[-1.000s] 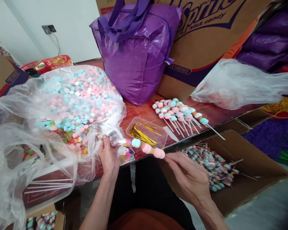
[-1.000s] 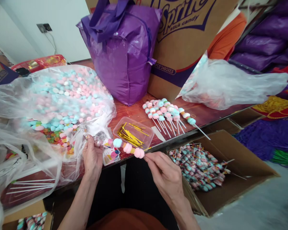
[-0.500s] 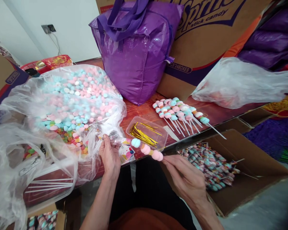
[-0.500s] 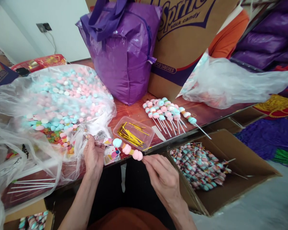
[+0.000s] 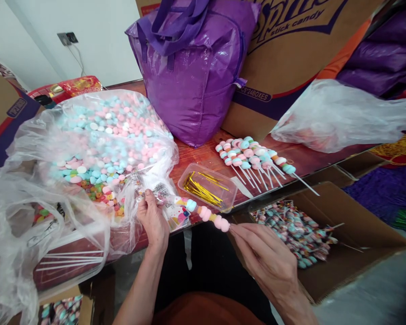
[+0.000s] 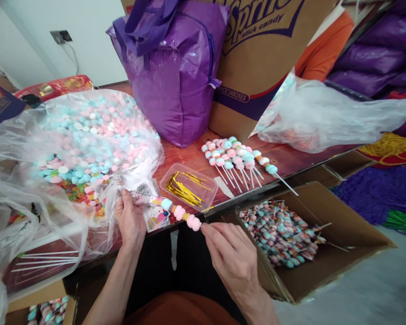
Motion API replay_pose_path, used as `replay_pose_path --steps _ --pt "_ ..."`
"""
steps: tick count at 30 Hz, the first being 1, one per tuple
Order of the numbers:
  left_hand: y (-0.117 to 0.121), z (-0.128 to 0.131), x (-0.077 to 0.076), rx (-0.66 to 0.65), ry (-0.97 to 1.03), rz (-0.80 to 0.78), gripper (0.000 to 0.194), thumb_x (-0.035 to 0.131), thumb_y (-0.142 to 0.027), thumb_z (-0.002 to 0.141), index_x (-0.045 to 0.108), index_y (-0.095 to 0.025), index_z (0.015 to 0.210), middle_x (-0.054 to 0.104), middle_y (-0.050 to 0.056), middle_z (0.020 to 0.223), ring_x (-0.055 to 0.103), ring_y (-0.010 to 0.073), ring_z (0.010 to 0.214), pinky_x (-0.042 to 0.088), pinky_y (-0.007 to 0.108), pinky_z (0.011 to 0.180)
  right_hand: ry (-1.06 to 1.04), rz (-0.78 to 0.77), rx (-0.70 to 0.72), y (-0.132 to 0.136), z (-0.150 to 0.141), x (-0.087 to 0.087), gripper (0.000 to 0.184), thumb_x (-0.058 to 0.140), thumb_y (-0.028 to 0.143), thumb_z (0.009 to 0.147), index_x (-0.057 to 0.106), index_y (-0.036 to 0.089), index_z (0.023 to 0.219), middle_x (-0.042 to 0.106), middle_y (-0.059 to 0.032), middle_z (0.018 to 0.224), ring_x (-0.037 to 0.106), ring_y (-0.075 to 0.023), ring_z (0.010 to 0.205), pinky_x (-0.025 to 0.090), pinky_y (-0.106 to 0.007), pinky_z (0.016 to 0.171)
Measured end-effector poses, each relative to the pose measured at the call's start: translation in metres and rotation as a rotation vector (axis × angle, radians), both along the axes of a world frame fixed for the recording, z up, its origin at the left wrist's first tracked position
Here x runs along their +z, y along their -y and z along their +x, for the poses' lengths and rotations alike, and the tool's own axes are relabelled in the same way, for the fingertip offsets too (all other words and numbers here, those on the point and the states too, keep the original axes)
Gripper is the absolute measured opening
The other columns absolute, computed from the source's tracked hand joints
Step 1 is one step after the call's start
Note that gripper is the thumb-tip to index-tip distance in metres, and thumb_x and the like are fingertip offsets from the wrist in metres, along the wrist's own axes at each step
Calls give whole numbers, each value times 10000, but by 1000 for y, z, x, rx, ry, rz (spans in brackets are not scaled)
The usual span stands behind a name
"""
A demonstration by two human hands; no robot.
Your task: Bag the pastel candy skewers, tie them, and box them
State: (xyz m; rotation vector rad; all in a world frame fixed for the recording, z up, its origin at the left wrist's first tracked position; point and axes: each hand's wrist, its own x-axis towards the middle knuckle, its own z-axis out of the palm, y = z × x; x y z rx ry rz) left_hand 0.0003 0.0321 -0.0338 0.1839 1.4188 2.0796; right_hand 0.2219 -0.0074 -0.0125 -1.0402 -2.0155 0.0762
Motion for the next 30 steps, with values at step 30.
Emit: replay_pose_path --steps 30 --pt "8 -11 -8 -72 -279 -68 370 706 -493 806 585 -171 669 532 -35 651 467 98 614 390 220 607 -268 -597 -6 1 -9 -14 183 584 278 941 715 197 843 653 -3 686 598 -138 594 469 -219 566"
